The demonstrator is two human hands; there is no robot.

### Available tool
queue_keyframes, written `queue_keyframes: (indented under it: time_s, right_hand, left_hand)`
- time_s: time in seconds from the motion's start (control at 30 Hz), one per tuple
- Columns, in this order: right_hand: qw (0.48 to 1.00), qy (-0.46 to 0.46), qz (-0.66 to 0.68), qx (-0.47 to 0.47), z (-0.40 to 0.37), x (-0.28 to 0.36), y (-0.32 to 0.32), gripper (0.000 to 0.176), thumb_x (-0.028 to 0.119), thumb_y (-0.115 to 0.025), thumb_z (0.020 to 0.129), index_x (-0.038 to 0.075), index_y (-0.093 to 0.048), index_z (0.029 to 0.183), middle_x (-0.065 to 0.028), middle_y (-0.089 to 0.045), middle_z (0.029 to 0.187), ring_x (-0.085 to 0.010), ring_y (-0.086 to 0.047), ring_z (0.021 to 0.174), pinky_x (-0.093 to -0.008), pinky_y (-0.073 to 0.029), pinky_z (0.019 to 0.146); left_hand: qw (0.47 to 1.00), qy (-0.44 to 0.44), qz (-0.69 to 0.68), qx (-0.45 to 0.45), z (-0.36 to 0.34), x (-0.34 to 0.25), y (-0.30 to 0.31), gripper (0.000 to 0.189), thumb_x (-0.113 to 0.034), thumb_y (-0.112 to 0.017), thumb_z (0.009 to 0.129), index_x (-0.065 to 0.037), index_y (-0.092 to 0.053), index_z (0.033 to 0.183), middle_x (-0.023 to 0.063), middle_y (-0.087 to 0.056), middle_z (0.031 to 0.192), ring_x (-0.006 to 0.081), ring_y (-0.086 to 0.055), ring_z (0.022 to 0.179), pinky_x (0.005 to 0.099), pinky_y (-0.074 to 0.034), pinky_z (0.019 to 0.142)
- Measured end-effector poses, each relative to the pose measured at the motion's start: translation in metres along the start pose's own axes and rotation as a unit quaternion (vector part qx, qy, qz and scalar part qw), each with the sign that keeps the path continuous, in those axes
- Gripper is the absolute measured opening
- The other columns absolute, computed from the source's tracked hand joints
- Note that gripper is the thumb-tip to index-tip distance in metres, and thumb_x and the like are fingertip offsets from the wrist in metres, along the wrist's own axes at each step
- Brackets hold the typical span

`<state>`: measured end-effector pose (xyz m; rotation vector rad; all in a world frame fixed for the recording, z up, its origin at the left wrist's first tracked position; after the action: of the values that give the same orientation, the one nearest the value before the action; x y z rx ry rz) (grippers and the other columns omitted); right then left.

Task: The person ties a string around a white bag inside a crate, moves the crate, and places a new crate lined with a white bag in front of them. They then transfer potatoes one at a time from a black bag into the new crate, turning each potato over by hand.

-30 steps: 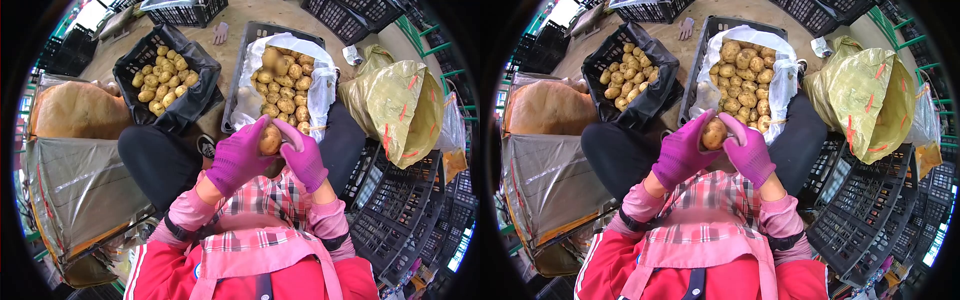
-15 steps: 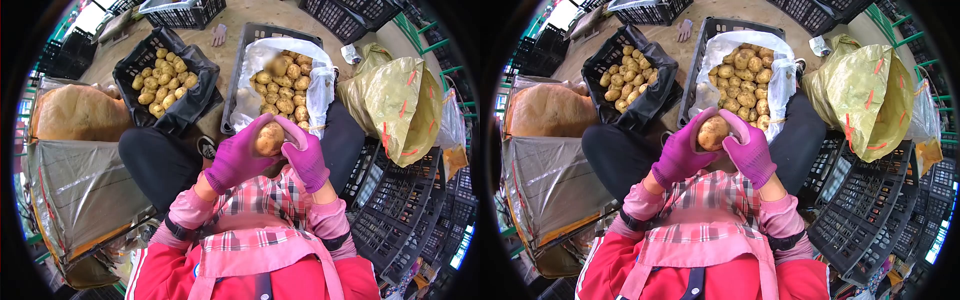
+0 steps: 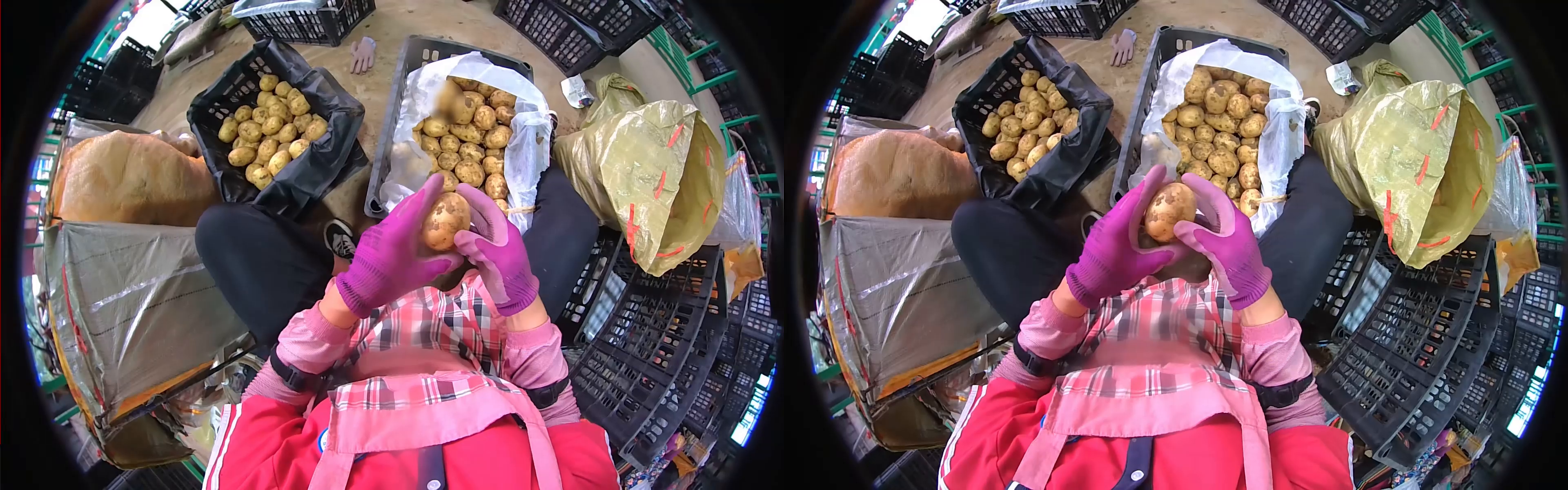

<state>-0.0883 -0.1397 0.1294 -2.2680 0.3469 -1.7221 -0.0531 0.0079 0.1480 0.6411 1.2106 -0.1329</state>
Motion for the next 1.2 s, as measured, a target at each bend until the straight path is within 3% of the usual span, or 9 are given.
queue_keyframes:
  time_s: [0.3, 0.43, 0.53, 0.67, 0.77, 0.87, 1.07, 1.13, 1.2]
  right_hand:
    - [0.992, 0.106, 0.026, 0.060, 0.002, 0.013, -0.008, 0.075, 0.024, -0.074, 0.087, -0.001, -0.035, 0.146, -0.0121, -0.043, 0.147, -0.0236, -0.045, 0.134, -0.0335, -0.036, 0.110]
    - [0.998, 0.045, -0.026, 0.019, 0.005, 0.008, -0.010, 0.071, 0.026, -0.077, 0.086, -0.005, -0.044, 0.142, -0.0130, -0.050, 0.141, -0.0197, -0.051, 0.126, -0.0313, -0.041, 0.106]
    - [0.993, 0.115, -0.035, -0.008, 0.007, 0.001, -0.013, 0.056, 0.025, -0.065, 0.095, -0.006, -0.047, 0.138, -0.0168, -0.046, 0.145, -0.0228, -0.055, 0.124, -0.0337, -0.044, 0.106]
    - [0.994, 0.097, -0.019, -0.049, 0.018, -0.008, -0.007, 0.042, 0.021, -0.051, 0.102, -0.004, -0.049, 0.136, -0.0175, -0.055, 0.135, -0.0254, -0.061, 0.114, -0.0373, -0.048, 0.102]
    - [0.996, 0.067, -0.033, -0.048, 0.023, -0.017, -0.004, 0.040, 0.017, -0.051, 0.102, -0.003, -0.049, 0.136, -0.0173, -0.058, 0.130, -0.0251, -0.062, 0.112, -0.0373, -0.049, 0.100]
    - [0.998, 0.046, -0.041, -0.030, 0.033, -0.024, -0.005, 0.042, 0.011, -0.055, 0.098, -0.004, -0.048, 0.137, -0.0164, -0.059, 0.127, -0.0243, -0.063, 0.111, -0.0358, -0.049, 0.099]
    - [0.997, 0.044, -0.030, 0.058, 0.052, -0.039, -0.034, 0.069, 0.028, -0.068, 0.093, -0.001, -0.035, 0.146, -0.0196, -0.049, 0.138, -0.0243, -0.053, 0.124, -0.0344, -0.045, 0.101]
    - [0.963, 0.122, -0.238, 0.003, 0.057, -0.034, -0.029, 0.077, 0.040, -0.070, 0.090, -0.001, -0.036, 0.145, -0.0192, -0.047, 0.141, -0.0239, -0.049, 0.129, -0.0335, -0.045, 0.101]
    - [0.980, 0.088, -0.181, -0.002, 0.055, -0.026, -0.024, 0.076, 0.045, -0.070, 0.089, 0.000, -0.041, 0.143, -0.0180, -0.053, 0.135, -0.0227, -0.053, 0.125, -0.0325, -0.045, 0.099]
  left_hand:
    - [0.965, 0.132, -0.220, 0.054, -0.010, 0.013, -0.011, 0.077, -0.025, -0.070, 0.092, -0.001, -0.027, 0.152, 0.0144, -0.042, 0.146, 0.0192, -0.043, 0.134, 0.0340, -0.035, 0.111]
    - [0.955, 0.088, -0.278, 0.046, -0.009, 0.015, -0.013, 0.075, -0.022, -0.070, 0.091, -0.002, -0.029, 0.151, 0.0141, -0.041, 0.146, 0.0195, -0.042, 0.134, 0.0337, -0.035, 0.110]
    - [0.970, 0.064, -0.233, 0.024, -0.011, 0.024, -0.002, 0.074, -0.022, -0.071, 0.090, -0.002, -0.031, 0.149, 0.0134, -0.041, 0.144, 0.0200, -0.042, 0.133, 0.0338, -0.035, 0.110]
    - [0.917, 0.145, -0.328, -0.173, -0.013, 0.066, 0.024, 0.066, -0.028, -0.069, 0.093, -0.003, -0.038, 0.145, 0.0125, -0.054, 0.131, 0.0176, -0.053, 0.121, 0.0309, -0.041, 0.105]
    - [0.842, 0.218, -0.402, -0.286, 0.002, 0.109, 0.088, 0.055, -0.047, -0.057, 0.097, -0.005, -0.048, 0.131, 0.0116, -0.063, 0.117, 0.0181, -0.065, 0.075, 0.0371, -0.057, 0.067]
    - [0.763, 0.248, -0.522, -0.290, 0.017, 0.095, 0.108, 0.060, -0.051, -0.051, 0.098, -0.005, -0.045, 0.137, 0.0123, -0.061, 0.127, 0.0185, -0.065, 0.086, 0.0350, -0.056, 0.076]
    - [0.811, 0.219, -0.526, -0.131, 0.022, 0.087, 0.035, 0.078, -0.063, -0.030, 0.100, -0.002, -0.033, 0.149, 0.0173, -0.048, 0.144, 0.0282, -0.058, 0.116, 0.0407, -0.047, 0.100]
    - [0.783, 0.195, -0.582, -0.102, 0.021, 0.074, 0.014, 0.075, -0.061, -0.027, 0.102, -0.003, -0.031, 0.150, 0.0170, -0.045, 0.147, 0.0286, -0.051, 0.127, 0.0398, -0.040, 0.109]
    - [0.866, 0.163, -0.467, -0.075, 0.021, 0.066, 0.011, 0.069, -0.054, -0.032, 0.103, -0.002, -0.033, 0.149, 0.0164, -0.045, 0.147, 0.0263, -0.047, 0.131, 0.0372, -0.038, 0.110]
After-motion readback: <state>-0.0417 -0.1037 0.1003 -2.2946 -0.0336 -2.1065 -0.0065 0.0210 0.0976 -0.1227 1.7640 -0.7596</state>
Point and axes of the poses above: each hand's wrist, its own z-axis towards the middle knuckle, its own y-axis out of the back of the hand, x = y × z, the point moved 6 cm from there along z, towards the middle knuckle
